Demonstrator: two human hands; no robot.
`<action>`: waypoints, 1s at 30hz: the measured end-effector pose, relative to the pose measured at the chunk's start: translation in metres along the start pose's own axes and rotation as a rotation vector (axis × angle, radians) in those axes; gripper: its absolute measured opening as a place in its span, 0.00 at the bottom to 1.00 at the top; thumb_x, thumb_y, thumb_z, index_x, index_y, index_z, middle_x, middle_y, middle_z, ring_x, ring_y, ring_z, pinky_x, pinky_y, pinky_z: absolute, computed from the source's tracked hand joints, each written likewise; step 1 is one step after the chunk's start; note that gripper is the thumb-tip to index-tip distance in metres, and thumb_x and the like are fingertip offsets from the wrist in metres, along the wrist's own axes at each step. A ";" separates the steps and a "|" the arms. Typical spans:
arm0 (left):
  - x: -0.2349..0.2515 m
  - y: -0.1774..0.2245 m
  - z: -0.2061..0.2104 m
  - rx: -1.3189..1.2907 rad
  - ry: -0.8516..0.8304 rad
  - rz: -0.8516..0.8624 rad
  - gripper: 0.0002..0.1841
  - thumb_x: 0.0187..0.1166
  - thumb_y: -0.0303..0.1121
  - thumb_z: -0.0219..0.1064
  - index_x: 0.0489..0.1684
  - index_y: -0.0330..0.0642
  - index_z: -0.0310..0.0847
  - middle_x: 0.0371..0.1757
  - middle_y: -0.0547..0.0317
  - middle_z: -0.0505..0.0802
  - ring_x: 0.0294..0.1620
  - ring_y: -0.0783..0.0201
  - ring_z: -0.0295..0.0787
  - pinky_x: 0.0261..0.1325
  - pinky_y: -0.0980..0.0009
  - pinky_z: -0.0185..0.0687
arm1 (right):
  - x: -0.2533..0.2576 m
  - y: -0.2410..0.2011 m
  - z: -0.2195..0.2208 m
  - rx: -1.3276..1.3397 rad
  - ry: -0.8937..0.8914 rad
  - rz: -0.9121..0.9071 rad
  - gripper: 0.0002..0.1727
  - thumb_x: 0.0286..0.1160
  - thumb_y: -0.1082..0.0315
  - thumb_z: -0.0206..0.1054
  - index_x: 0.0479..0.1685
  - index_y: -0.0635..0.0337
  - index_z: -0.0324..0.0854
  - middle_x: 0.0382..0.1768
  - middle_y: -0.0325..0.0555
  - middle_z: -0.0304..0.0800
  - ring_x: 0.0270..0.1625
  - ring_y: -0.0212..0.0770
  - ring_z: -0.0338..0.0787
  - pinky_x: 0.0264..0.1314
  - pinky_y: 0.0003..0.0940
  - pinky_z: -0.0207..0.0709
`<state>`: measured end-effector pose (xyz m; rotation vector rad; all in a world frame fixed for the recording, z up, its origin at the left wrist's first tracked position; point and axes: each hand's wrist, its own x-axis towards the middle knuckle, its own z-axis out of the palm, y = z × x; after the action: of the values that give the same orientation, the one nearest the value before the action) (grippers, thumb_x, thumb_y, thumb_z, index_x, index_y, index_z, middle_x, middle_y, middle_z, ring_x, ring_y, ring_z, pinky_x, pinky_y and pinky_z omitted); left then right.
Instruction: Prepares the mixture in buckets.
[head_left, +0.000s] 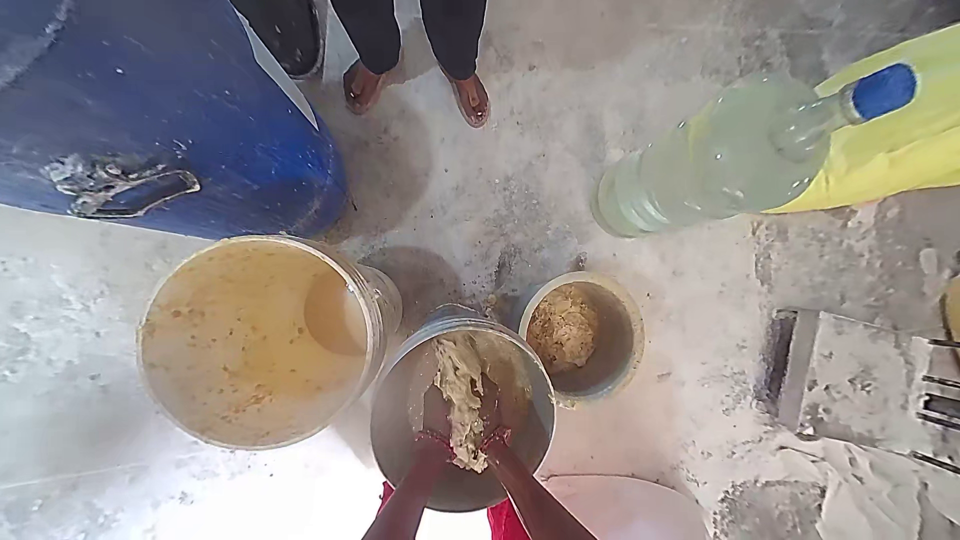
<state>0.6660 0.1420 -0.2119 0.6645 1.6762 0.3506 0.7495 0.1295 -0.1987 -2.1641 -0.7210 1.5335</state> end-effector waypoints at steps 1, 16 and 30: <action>-0.001 -0.003 0.001 -0.008 0.023 0.019 0.21 0.88 0.20 0.49 0.76 0.14 0.62 0.74 0.23 0.78 0.76 0.45 0.76 0.81 0.60 0.67 | 0.000 -0.004 0.001 -0.071 -0.007 -0.012 0.23 0.83 0.76 0.57 0.74 0.81 0.72 0.69 0.77 0.80 0.74 0.64 0.80 0.82 0.50 0.68; 0.059 -0.001 -0.019 0.722 -0.207 -0.270 0.27 0.85 0.27 0.62 0.82 0.26 0.64 0.80 0.28 0.75 0.84 0.38 0.68 0.85 0.49 0.61 | 0.148 -0.028 -0.012 -0.860 -0.600 0.141 0.32 0.83 0.55 0.66 0.79 0.68 0.73 0.79 0.66 0.76 0.84 0.61 0.72 0.85 0.62 0.60; 0.050 -0.034 -0.050 0.631 0.052 -0.299 0.26 0.90 0.47 0.52 0.69 0.34 0.81 0.67 0.35 0.87 0.71 0.41 0.82 0.73 0.40 0.72 | 0.055 -0.028 -0.037 -0.846 -0.273 0.197 0.23 0.94 0.66 0.45 0.79 0.66 0.72 0.79 0.61 0.77 0.83 0.54 0.75 0.85 0.49 0.66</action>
<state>0.6046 0.1522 -0.2600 0.8463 1.9123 -0.3980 0.7937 0.1841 -0.2113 -2.6803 -1.5021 1.8710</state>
